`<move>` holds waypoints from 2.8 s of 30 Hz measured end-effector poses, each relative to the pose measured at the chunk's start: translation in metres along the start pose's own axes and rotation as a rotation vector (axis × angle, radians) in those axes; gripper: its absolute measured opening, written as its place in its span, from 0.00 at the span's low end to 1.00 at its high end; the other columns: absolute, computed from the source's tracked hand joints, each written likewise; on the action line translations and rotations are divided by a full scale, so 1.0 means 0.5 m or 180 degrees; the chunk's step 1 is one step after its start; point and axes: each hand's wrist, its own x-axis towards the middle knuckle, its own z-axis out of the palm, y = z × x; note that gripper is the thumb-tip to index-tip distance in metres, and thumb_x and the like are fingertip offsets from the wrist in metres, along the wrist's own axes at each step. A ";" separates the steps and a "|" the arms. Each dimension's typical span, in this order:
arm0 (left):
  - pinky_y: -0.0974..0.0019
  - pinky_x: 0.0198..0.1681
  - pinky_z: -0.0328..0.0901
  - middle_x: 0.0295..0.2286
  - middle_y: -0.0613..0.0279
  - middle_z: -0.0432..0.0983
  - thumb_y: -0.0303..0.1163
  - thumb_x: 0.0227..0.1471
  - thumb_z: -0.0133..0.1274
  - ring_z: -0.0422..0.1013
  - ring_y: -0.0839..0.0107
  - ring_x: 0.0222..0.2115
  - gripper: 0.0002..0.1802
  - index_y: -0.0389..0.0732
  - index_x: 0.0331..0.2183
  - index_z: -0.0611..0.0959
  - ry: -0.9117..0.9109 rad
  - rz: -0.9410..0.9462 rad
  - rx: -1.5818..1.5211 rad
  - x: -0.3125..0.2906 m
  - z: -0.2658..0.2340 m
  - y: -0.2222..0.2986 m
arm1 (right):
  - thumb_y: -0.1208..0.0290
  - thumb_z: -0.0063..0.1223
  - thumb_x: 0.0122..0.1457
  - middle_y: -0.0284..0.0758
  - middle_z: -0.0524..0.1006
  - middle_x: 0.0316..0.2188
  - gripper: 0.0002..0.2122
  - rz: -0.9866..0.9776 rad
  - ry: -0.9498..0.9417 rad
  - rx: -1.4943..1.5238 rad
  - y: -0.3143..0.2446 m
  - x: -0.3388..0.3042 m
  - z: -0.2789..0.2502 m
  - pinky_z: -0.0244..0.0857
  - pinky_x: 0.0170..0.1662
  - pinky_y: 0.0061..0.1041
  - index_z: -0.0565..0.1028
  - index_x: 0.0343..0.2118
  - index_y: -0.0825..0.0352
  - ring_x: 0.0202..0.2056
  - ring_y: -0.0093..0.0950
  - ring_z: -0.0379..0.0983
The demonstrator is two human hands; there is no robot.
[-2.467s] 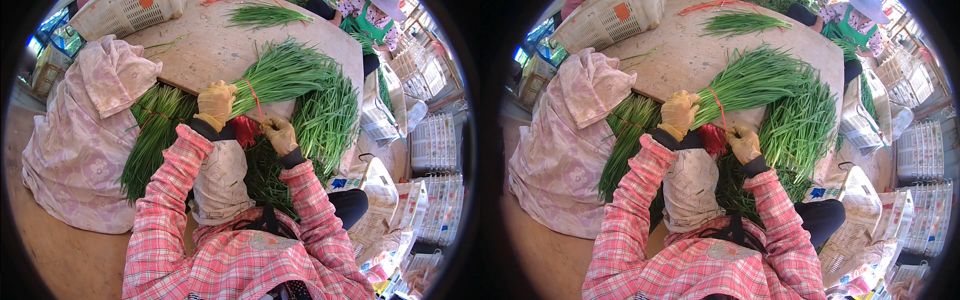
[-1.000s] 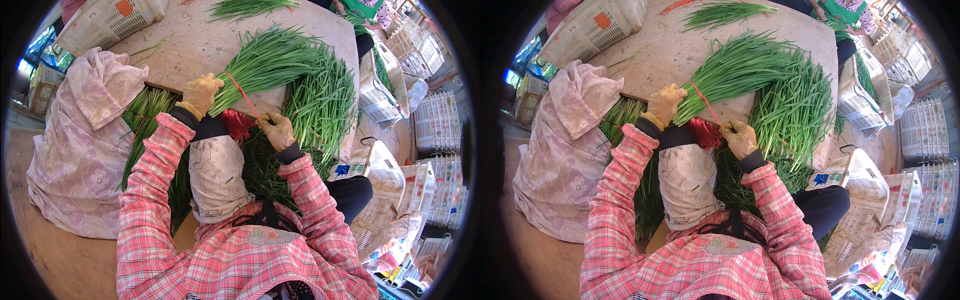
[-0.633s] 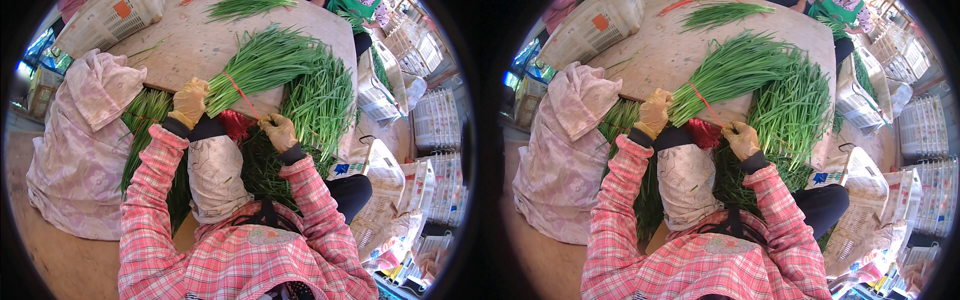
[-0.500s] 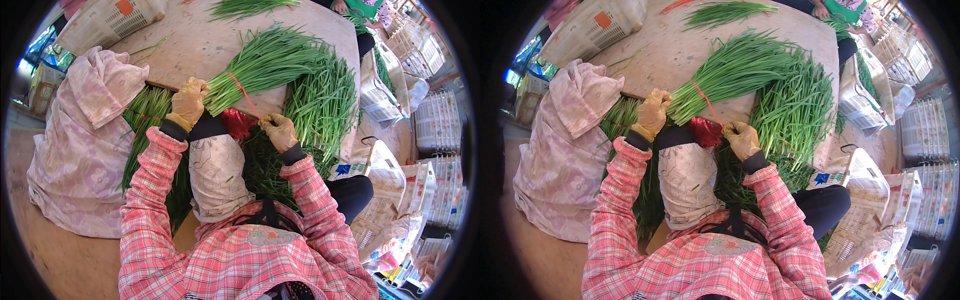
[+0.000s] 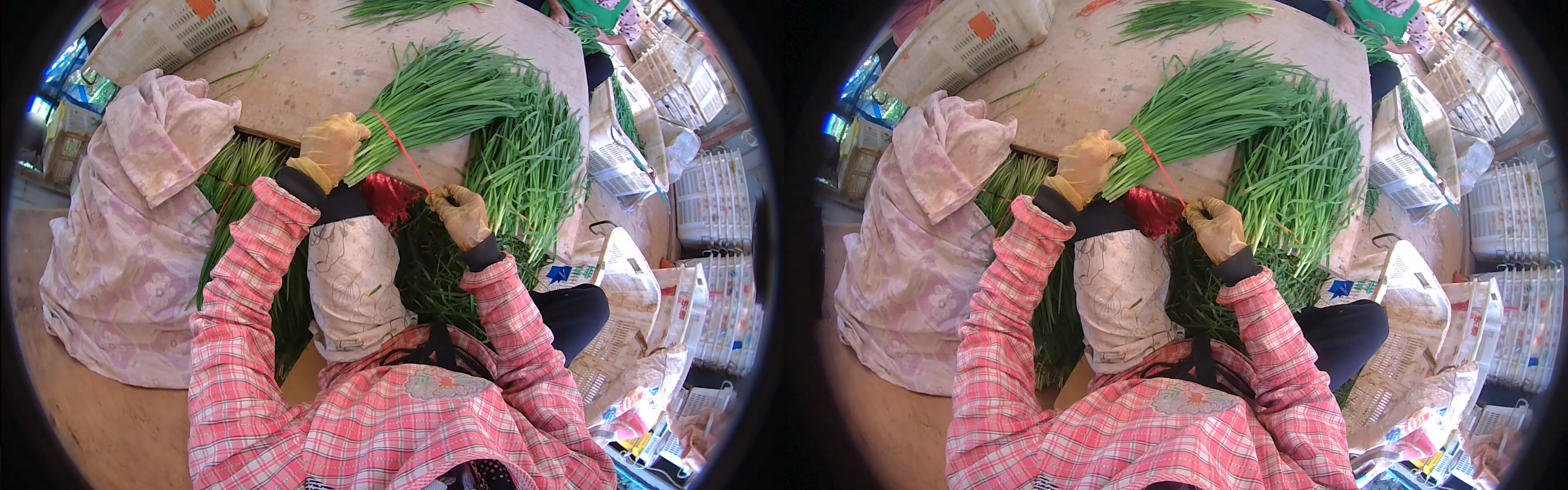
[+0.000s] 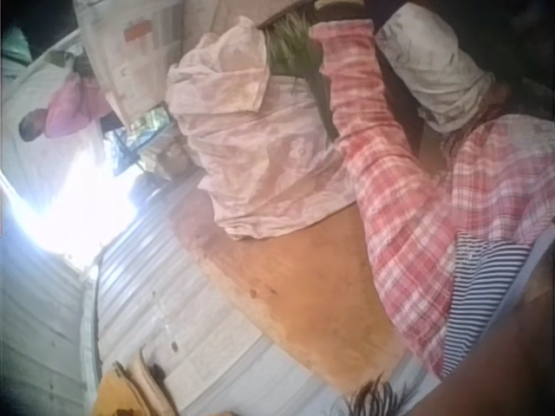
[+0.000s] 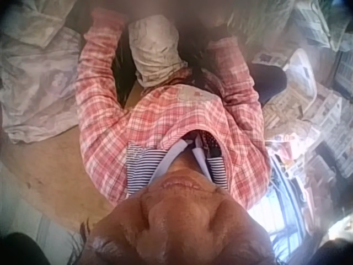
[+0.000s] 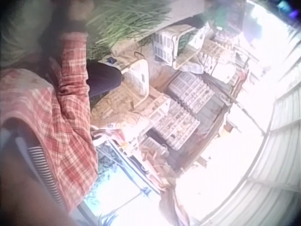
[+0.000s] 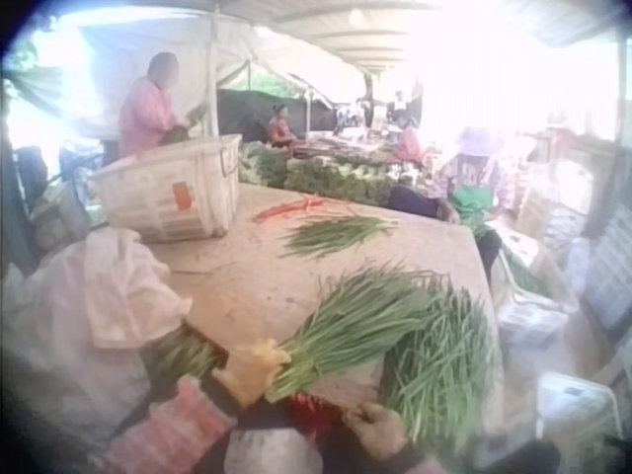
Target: The person bundles green plants together by hand, ties them with a red string, and places the bundles into plastic baskets.
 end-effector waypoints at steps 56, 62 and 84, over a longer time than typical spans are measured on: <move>0.58 0.38 0.66 0.31 0.57 0.75 0.29 0.47 0.55 0.73 0.57 0.32 0.08 0.41 0.33 0.79 0.0623 -0.1518 -0.0903 -0.108 0.000 0.042 | 0.74 0.53 0.56 0.28 0.74 0.23 0.06 0.0003 0.0133 0.0034 -0.032 -0.018 -0.010 0.61 0.29 0.16 0.75 0.31 0.73 0.25 0.15 0.65; 0.56 0.38 0.66 0.30 0.54 0.78 0.37 0.49 0.53 0.73 0.55 0.34 0.10 0.43 0.33 0.82 0.0219 -0.1620 -0.0568 -0.090 0.002 0.049 | 0.75 0.52 0.56 0.28 0.74 0.23 0.06 0.0266 -0.0113 0.0133 -0.041 -0.026 0.002 0.60 0.28 0.16 0.75 0.30 0.72 0.25 0.15 0.65; 0.75 0.16 0.58 0.17 0.66 0.74 0.29 0.44 0.59 0.63 0.81 0.13 0.08 0.33 0.25 0.82 -0.0081 -0.2527 -0.3076 -0.063 0.011 0.021 | 0.77 0.52 0.54 0.30 0.73 0.23 0.05 0.0010 -0.0203 0.0244 -0.037 -0.036 0.027 0.62 0.29 0.17 0.74 0.31 0.73 0.24 0.17 0.65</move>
